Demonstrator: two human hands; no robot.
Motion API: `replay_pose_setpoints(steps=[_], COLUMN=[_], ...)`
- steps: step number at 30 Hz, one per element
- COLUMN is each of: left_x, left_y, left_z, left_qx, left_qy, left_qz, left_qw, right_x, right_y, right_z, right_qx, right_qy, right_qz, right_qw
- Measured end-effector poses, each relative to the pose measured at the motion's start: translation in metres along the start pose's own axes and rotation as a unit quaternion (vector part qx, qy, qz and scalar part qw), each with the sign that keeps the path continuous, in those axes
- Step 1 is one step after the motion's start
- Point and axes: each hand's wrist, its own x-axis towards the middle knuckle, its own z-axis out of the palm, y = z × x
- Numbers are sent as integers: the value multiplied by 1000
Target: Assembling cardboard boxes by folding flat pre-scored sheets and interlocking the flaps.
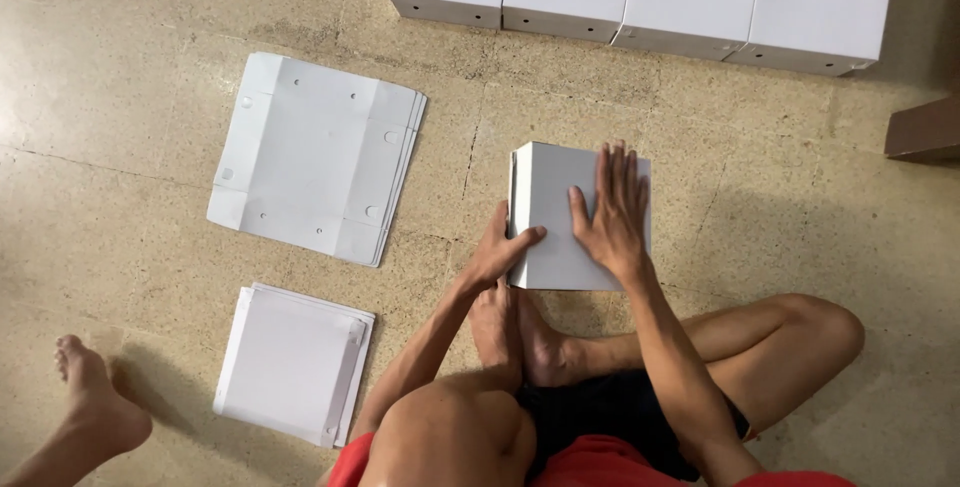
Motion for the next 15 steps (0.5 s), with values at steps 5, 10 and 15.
replay_pose_setpoints(steps=[5, 10, 15], left_x=[16, 20, -3], left_y=[-9, -11, 1], left_z=[-8, -39, -33], left_qx=[-22, -44, -10], left_qy=[20, 84, 109], left_qz=[-3, 21, 19], left_qw=[1000, 995, 994], right_x=[3, -6, 25], right_y=[-17, 0, 14], right_z=[41, 43, 31], right_qx=[-17, -25, 29], right_qy=[10, 26, -53], right_qz=[-180, -280, -48], right_qw=[984, 959, 997])
